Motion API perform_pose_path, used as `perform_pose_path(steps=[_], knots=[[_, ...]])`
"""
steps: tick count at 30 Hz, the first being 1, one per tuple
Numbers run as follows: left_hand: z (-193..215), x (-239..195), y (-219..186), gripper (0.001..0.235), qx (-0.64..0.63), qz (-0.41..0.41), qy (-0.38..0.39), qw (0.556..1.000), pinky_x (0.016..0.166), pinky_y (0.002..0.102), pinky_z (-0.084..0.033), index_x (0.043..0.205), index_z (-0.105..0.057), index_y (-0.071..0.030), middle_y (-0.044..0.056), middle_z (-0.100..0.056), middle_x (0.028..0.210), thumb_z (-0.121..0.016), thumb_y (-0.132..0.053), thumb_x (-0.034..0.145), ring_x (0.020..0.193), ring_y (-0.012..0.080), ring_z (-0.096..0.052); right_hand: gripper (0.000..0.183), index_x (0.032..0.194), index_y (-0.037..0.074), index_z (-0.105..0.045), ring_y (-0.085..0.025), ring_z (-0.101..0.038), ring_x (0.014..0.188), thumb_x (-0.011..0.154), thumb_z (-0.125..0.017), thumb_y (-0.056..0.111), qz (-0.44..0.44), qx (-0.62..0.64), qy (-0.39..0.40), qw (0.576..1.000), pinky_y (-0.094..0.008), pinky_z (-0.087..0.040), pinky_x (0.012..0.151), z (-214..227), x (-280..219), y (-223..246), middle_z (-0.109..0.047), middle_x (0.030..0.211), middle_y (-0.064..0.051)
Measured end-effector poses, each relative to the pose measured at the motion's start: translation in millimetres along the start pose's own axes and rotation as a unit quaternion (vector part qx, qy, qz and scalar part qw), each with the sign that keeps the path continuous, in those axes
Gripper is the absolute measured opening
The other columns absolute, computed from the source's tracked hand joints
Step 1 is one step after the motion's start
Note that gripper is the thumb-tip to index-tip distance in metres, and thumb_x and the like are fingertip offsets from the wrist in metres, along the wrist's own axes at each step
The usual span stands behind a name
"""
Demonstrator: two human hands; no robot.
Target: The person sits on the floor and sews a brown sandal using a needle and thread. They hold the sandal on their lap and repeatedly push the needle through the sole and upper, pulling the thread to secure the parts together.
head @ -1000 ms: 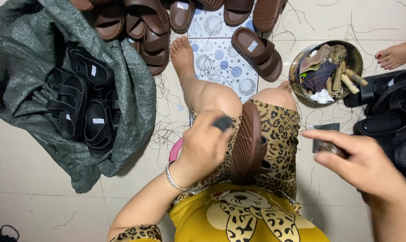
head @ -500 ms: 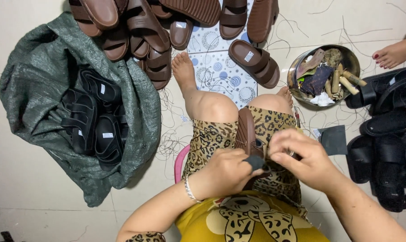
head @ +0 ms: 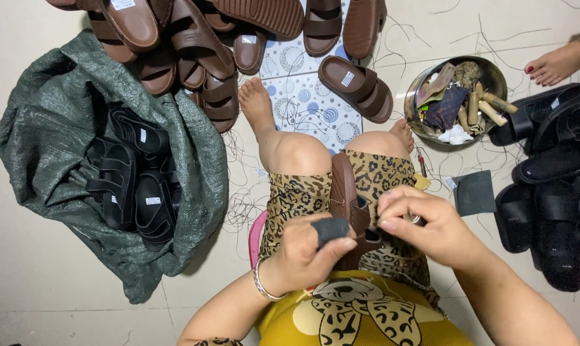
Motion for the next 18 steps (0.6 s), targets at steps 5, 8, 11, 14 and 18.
perform_pose_path(steps=[5, 8, 11, 14, 18], knots=[[-10, -5, 0, 0.015, 0.023, -0.102, -0.014, 0.994, 0.052, 0.036, -0.05, 0.093, -0.056, 0.002, 0.013, -0.063, 0.076, -0.061, -0.008, 0.102, 0.061, 0.0252, -0.058, 0.026, 0.123, 0.005, -0.074, -0.007, -0.051, 0.047, 0.1, -0.062, 0.004, -0.082, 0.376, 0.109, 0.916, -0.018, -0.041, 0.038, -22, 6, -26, -0.075, 0.076, -0.008], [-12, -3, 6, 0.028, -0.009, -0.008, -0.054, 0.998, 0.072, 0.033, -0.059, 0.109, -0.06, 0.008, 0.015, -0.064, 0.095, -0.061, -0.019, 0.102, 0.079, 0.0234, -0.066, 0.018, 0.075, 0.012, -0.077, -0.007, -0.051, 0.048, 0.092, -0.073, 0.015, -0.128, 0.182, 0.097, 0.97, -0.022, -0.04, 0.046, -40, 12, -12, -0.065, 0.057, 0.003], [11, -2, 9, 0.049, 0.02, 0.257, 0.026, 0.966, 0.051, 0.022, -0.066, 0.133, -0.058, -0.002, 0.022, -0.06, 0.123, -0.043, -0.039, 0.104, 0.065, 0.0237, -0.075, 0.012, 0.086, 0.006, -0.07, -0.011, -0.061, 0.064, 0.086, -0.065, -0.005, 0.197, -0.185, -0.044, 0.962, -0.02, -0.053, 0.052, -37, 17, 9, -0.07, 0.078, -0.004], [27, -23, 39, 0.053, 0.099, 0.432, 0.177, 0.879, 0.054, 0.032, -0.037, 0.064, -0.046, -0.011, 0.0, -0.048, 0.061, -0.056, -0.041, 0.106, 0.054, 0.0149, -0.042, 0.011, 0.092, 0.011, -0.078, -0.013, -0.067, 0.084, 0.09, -0.068, 0.015, -0.049, -0.131, -0.066, 0.988, -0.031, -0.054, 0.082, -5, 11, -9, -0.075, 0.088, -0.003], [33, -20, 31, 0.028, 0.014, 0.36, 0.122, 0.925, 0.058, 0.041, -0.054, 0.09, -0.072, 0.011, 0.026, -0.069, 0.069, -0.064, -0.014, 0.099, 0.063, 0.0326, -0.069, 0.014, 0.094, 0.012, -0.084, -0.019, -0.072, 0.081, 0.083, -0.079, 0.006, -0.009, -0.056, -0.099, 0.993, -0.035, -0.056, 0.076, -1, 10, -11, -0.079, 0.087, -0.006]])
Point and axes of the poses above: each hand's wrist, its own x-axis towards the middle knuckle, its own z-axis out of the back of the hand, y = z × x, the point moved 1 cm from there along x, towards the middle knuckle
